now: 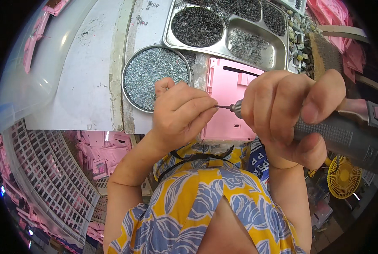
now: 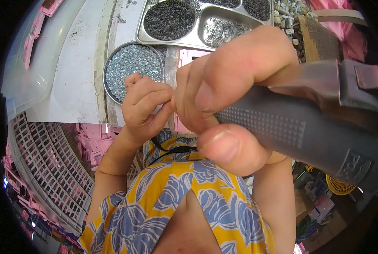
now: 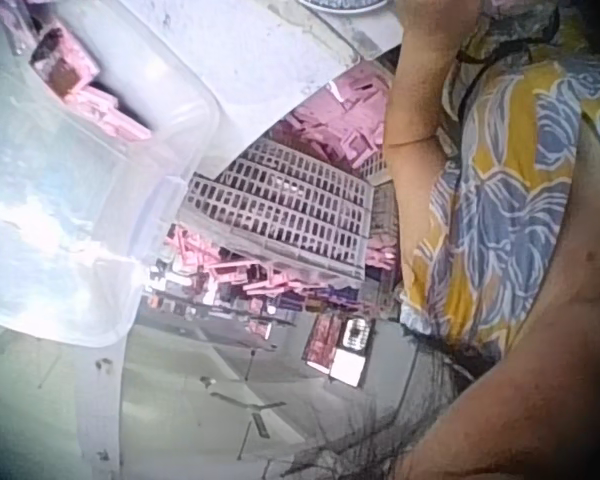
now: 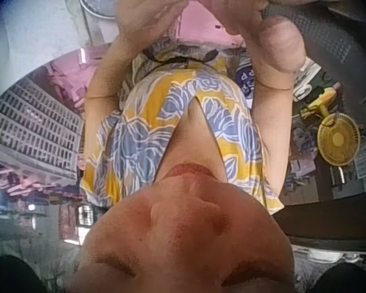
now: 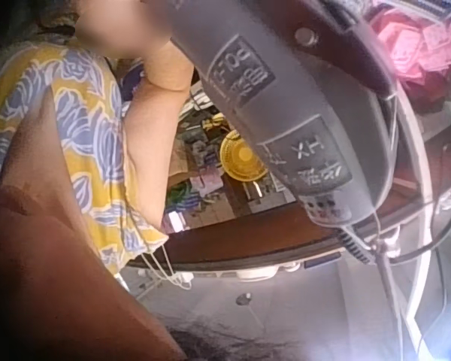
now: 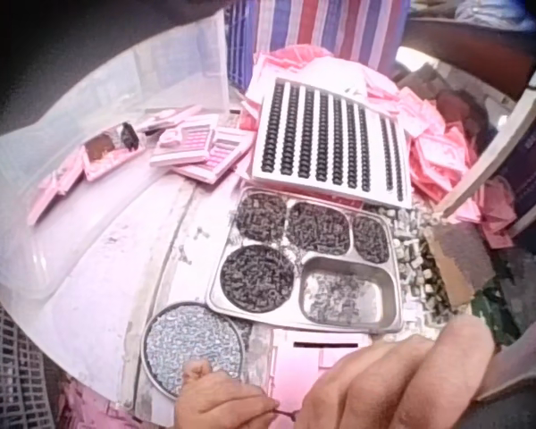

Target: Assembling electronic components and soldering wires inside a plastic toy housing.

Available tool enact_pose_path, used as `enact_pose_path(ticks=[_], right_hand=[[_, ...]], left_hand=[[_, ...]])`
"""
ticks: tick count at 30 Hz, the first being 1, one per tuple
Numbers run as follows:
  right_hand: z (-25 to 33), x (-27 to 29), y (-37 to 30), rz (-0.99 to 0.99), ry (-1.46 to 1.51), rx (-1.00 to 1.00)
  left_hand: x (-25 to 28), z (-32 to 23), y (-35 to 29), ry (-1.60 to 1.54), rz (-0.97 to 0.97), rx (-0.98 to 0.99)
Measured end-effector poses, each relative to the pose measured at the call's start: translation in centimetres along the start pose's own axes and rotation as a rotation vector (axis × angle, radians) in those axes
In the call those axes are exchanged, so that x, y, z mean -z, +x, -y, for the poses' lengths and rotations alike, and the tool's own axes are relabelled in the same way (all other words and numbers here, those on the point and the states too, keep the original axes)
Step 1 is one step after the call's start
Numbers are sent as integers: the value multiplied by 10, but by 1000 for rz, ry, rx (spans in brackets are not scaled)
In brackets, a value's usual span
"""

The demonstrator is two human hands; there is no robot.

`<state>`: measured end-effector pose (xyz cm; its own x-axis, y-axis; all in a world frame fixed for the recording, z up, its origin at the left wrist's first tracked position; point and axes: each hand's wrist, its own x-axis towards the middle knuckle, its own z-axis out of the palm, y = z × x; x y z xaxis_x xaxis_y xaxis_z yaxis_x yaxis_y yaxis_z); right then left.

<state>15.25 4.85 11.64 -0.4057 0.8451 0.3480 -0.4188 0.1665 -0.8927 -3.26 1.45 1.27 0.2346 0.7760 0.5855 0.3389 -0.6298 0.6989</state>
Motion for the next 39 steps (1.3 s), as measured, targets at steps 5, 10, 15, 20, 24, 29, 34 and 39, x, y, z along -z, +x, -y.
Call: enact_pose_path(ticks=[5,10,15,20,24,29,34,39], right_hand=[[-2,-5,-1,-38,-9,-36],[-4,-1,2,27,-19,-14],[4,6,5,71,-21,12],[2,4,4,113,-34,11],[5,2,1,105,-45,4],[1,0,2,107,21,-1],[-16,20,9,40,-21,105],[-40,30,25,22,-49,132]], left_hand=[[5,1,-2,32,-5,-91],[7,2,-2,76,-8,-102],[7,1,-1,4,-27,-61],[5,1,-8,-22,-31,-51],[4,-2,-8,-29,-37,-52],[7,-5,-7,-34,-30,-60],[19,15,-13,132,-10,63],[20,8,-8,147,203,-38]])
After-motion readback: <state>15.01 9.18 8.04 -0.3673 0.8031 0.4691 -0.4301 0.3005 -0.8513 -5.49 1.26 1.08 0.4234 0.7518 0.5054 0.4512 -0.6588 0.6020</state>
